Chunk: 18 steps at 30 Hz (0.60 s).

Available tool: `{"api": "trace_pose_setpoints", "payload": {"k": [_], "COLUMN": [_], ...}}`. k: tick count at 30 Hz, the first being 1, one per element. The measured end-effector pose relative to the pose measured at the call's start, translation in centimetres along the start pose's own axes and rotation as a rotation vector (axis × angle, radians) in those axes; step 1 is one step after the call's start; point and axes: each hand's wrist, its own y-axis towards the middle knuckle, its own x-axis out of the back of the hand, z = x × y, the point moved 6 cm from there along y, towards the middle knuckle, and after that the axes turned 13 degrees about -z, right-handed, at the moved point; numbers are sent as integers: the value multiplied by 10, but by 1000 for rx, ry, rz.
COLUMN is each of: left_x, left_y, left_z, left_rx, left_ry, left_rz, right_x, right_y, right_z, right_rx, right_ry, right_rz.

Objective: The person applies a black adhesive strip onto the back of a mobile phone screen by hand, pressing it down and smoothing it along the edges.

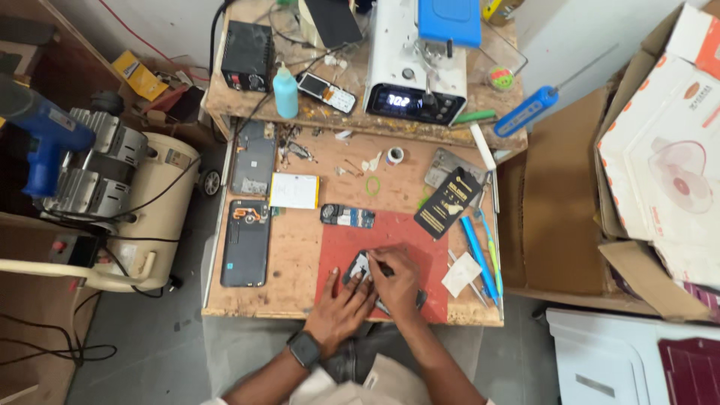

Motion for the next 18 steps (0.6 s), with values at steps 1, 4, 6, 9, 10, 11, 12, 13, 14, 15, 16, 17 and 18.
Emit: {"api": "trace_pose_setpoints", "payload": {"k": [1, 4, 6, 9, 10, 11, 12, 13, 14, 15, 16, 17, 18], "left_x": [-1, -5, -6, 0, 3, 4, 6, 3, 1, 0, 2, 6, 10], "left_y": [-4, -3, -2, -2, -3, -2, -1, 1, 0, 0, 4, 7, 13], "left_z": [-3, -1, -4, -6, -9, -12, -14, -15, -19, -24, -28, -35, -37], "left_rx": [10, 24, 23, 58, 64, 70, 74, 86, 105, 123, 160, 198, 233], "left_ry": [19, 73, 79, 65, 76, 87, 98, 97, 92, 86, 76, 66, 58], "left_rz": [-15, -67, -81, -147, -147, -148, -145, -88, -21, 45, 33, 20, 3], "right_x": [2, -1, -3, -6, -8, -10, -12, -14, -14, -14, -14, -13, -14], "right_y": [-5, 1, 3, 11, 11, 12, 12, 12, 7, 2, 2, 3, 6], "right_z": [0, -7, -15, -16, -16, -16, -17, -16, -14, -13, -12, -10, -8], "right_rx": [-6, -59, -179, -159, -166, -174, -184, -154, -133, -113, -88, -64, -35], "right_ry": [20, 71, 75, 57, 66, 76, 85, 92, 99, 105, 109, 113, 117], "right_rz": [2, 18, 62, 106, 123, 140, 155, 150, 150, 151, 159, 168, 174]}}
